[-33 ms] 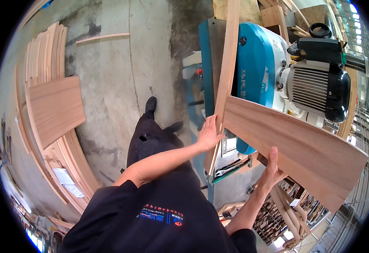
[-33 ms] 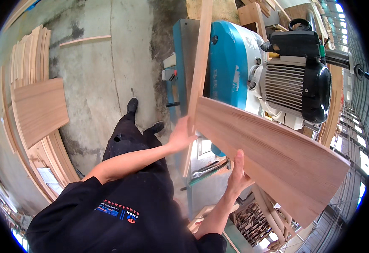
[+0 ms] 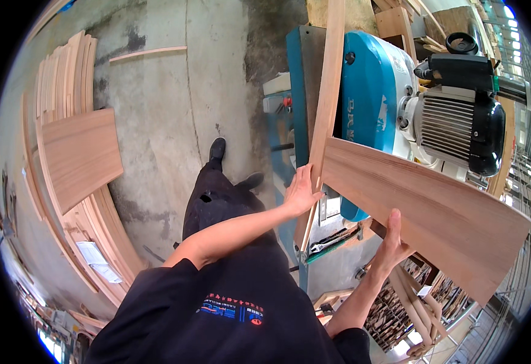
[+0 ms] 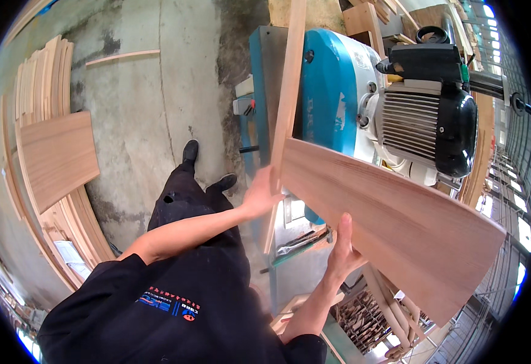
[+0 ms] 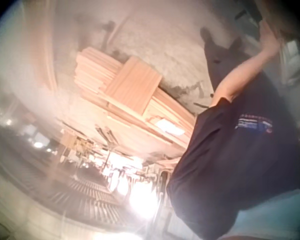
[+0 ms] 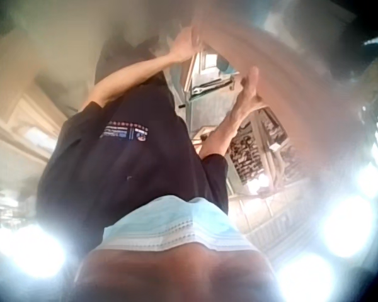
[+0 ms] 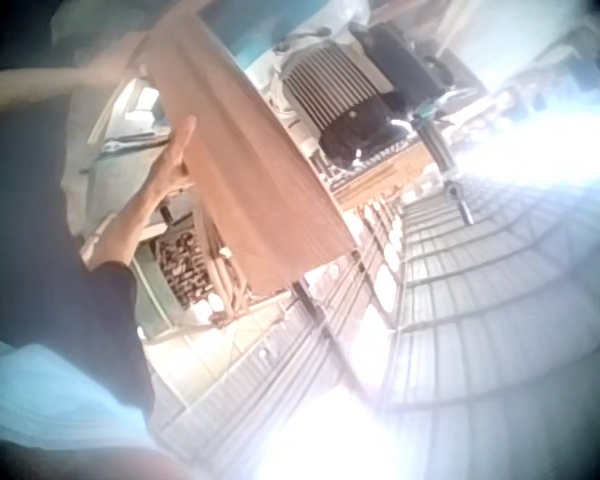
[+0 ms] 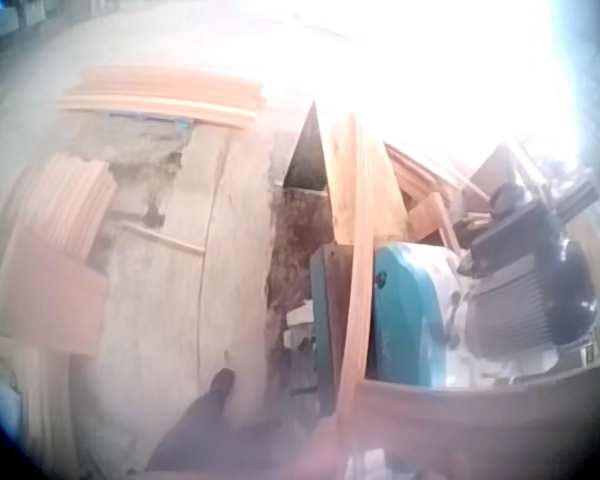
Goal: The person uses a router table to shape the edge of a wooden plank. They guide the wood along a fence using a jig, then flip the plank to shape the opposite edge. The person repeats this process for multiple planks, stacking the finished pieces.
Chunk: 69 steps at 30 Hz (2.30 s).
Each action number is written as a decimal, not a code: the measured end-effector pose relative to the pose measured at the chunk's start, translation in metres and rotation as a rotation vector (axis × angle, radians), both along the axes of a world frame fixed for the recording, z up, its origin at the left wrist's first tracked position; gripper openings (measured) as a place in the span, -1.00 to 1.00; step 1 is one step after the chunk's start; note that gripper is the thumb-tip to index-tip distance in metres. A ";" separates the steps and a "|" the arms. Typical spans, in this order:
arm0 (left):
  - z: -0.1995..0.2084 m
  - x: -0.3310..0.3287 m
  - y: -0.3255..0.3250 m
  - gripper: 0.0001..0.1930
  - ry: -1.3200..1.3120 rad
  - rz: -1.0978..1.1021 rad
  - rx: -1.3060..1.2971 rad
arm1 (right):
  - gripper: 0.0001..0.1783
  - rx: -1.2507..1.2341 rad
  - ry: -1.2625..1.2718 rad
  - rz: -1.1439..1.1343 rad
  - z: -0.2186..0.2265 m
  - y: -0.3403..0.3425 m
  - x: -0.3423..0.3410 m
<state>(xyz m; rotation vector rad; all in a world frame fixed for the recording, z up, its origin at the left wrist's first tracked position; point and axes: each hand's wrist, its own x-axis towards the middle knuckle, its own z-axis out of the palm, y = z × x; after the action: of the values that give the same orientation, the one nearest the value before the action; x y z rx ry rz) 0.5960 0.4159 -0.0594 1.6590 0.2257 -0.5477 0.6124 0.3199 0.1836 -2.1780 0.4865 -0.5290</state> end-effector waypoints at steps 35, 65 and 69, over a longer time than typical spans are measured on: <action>0.008 -0.017 -0.018 -0.39 -0.127 0.205 -0.190 | -0.22 -0.028 0.000 -0.084 -0.018 -0.004 -0.012; 0.005 0.058 -0.006 -0.42 -0.216 0.225 -0.015 | -0.22 0.025 -0.068 -0.119 -0.019 0.002 -0.010; 0.001 0.056 -0.003 -0.42 -0.217 0.197 -0.025 | -0.24 0.070 -0.040 -0.111 -0.018 0.003 -0.012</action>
<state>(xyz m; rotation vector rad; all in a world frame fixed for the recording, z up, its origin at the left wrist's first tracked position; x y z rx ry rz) 0.6524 0.4126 -0.0585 1.6362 0.2192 -0.2190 0.6008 0.3228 0.1660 -2.0790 0.5975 -0.6056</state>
